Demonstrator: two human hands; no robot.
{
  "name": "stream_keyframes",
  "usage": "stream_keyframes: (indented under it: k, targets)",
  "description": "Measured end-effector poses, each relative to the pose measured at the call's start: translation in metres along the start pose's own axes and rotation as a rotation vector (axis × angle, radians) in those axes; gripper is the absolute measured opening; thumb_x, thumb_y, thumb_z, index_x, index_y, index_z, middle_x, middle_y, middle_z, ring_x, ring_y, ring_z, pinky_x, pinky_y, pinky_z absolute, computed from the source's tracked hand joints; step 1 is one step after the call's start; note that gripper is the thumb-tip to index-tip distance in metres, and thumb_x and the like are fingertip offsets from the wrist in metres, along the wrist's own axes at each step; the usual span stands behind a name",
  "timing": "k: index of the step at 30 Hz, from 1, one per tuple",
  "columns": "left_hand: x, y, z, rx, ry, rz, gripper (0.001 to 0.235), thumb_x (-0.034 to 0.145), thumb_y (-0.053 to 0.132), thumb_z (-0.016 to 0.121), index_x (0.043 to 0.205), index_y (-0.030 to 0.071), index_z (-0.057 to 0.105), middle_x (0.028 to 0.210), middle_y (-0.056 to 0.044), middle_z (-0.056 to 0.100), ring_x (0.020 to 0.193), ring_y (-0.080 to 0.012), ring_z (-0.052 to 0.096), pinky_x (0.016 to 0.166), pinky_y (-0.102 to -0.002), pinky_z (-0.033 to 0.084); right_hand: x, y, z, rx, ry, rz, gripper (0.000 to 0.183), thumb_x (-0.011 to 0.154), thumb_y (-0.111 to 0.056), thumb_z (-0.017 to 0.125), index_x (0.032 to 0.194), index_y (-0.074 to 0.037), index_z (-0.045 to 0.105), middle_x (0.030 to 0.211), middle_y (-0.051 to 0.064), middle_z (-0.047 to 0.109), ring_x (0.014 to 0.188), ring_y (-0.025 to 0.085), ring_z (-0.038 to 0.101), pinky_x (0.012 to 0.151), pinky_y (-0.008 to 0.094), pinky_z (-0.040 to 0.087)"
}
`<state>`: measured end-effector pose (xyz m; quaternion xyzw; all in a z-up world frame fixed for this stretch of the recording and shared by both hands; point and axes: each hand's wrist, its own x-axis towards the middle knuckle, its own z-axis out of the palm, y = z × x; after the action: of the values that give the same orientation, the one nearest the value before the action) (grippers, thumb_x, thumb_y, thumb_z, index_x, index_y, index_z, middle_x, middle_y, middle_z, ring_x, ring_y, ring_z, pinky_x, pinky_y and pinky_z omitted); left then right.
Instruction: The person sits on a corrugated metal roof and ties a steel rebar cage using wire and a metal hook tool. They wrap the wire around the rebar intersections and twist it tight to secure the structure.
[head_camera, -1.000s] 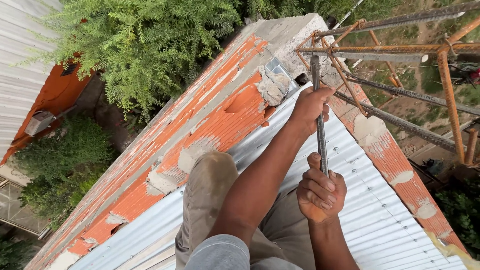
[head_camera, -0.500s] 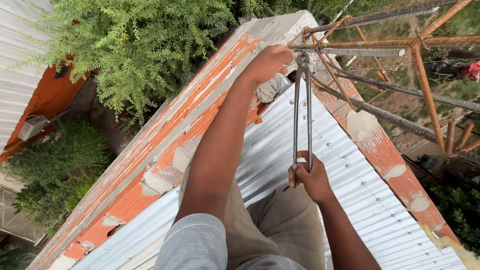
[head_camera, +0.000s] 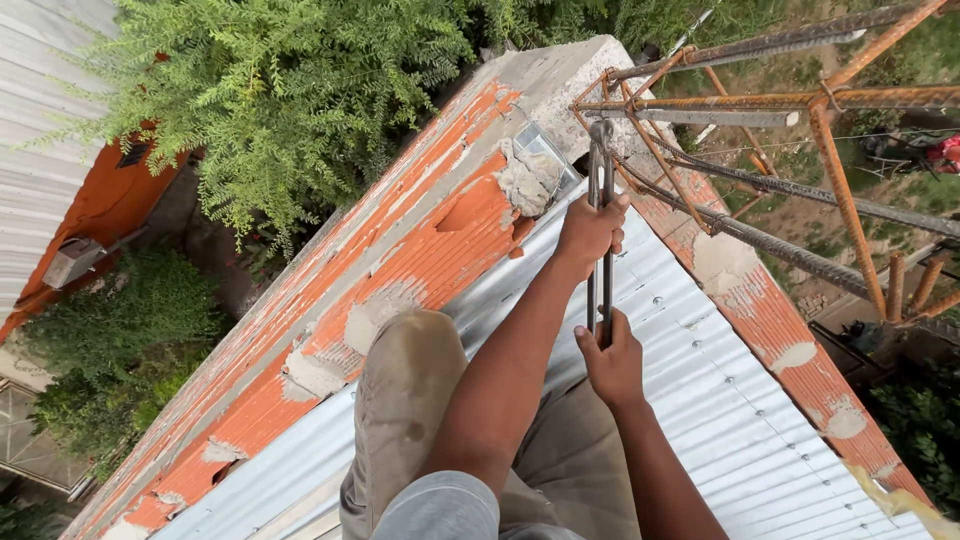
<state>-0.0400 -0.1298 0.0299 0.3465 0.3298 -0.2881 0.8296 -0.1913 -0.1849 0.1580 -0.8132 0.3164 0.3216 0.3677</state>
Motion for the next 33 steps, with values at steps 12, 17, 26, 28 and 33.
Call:
stream_keyframes:
  k: [12, 17, 26, 28, 33]
  targets:
    - [0.007, -0.005, -0.017, -0.25, -0.249, 0.006, 0.039, 0.097, 0.04, 0.076, 0.113, 0.005, 0.07, 0.076, -0.01, 0.07, 0.063, -0.0186, 0.073, 0.061, -0.036, 0.065, 0.037, 0.011, 0.007, 0.373, -0.24, 0.087, 0.06, 0.102, -0.035, 0.07, 0.051, -0.006, 0.056, 0.038, 0.012, 0.051, 0.027, 0.023, 0.051, 0.033, 0.033, 0.041]
    - [0.008, 0.018, 0.031, 0.347, 0.249, 0.084, 0.062, 0.076, 0.06, 0.083, 0.107, 0.01, 0.065, 0.075, -0.011, 0.064, 0.07, -0.0217, 0.063, 0.067, -0.043, 0.055, 0.067, 0.062, 0.002, -0.403, 0.298, 0.049, 0.034, 0.098, -0.038, 0.073, 0.092, -0.005, 0.065, 0.07, 0.017, 0.066, 0.065, 0.039, 0.067, 0.064, 0.049, 0.049]
    - [0.031, 0.017, -0.015, -0.316, -0.385, -0.176, 0.029, 0.096, 0.037, 0.075, 0.094, 0.009, 0.068, 0.061, -0.001, 0.05, 0.051, -0.0147, 0.057, 0.059, -0.033, 0.056, 0.028, -0.005, -0.025, 0.504, -0.289, 0.027, 0.041, 0.09, -0.026, 0.074, 0.123, -0.003, 0.065, 0.099, 0.014, 0.074, 0.093, 0.023, 0.07, 0.088, 0.043, 0.055]
    - [0.028, 0.012, -0.015, -0.426, -0.506, -0.214, 0.029, 0.099, 0.038, 0.07, 0.099, 0.009, 0.068, 0.062, 0.0, 0.049, 0.053, -0.0137, 0.056, 0.062, -0.033, 0.056, 0.027, -0.02, -0.025, 0.8, -0.473, 0.085, 0.055, 0.087, -0.022, 0.069, 0.136, -0.001, 0.058, 0.112, 0.015, 0.075, 0.104, 0.024, 0.073, 0.094, 0.043, 0.057]
    - [0.023, 0.023, -0.015, -0.13, -0.202, 0.068, 0.039, 0.088, 0.031, 0.086, 0.113, 0.006, 0.069, 0.087, -0.015, 0.076, 0.082, -0.0267, 0.078, 0.075, -0.041, 0.065, 0.06, 0.029, -0.013, -0.252, 0.208, 0.062, 0.042, 0.094, -0.015, 0.067, 0.133, -0.006, 0.056, 0.086, 0.015, 0.071, 0.079, 0.035, 0.073, 0.067, 0.047, 0.054]
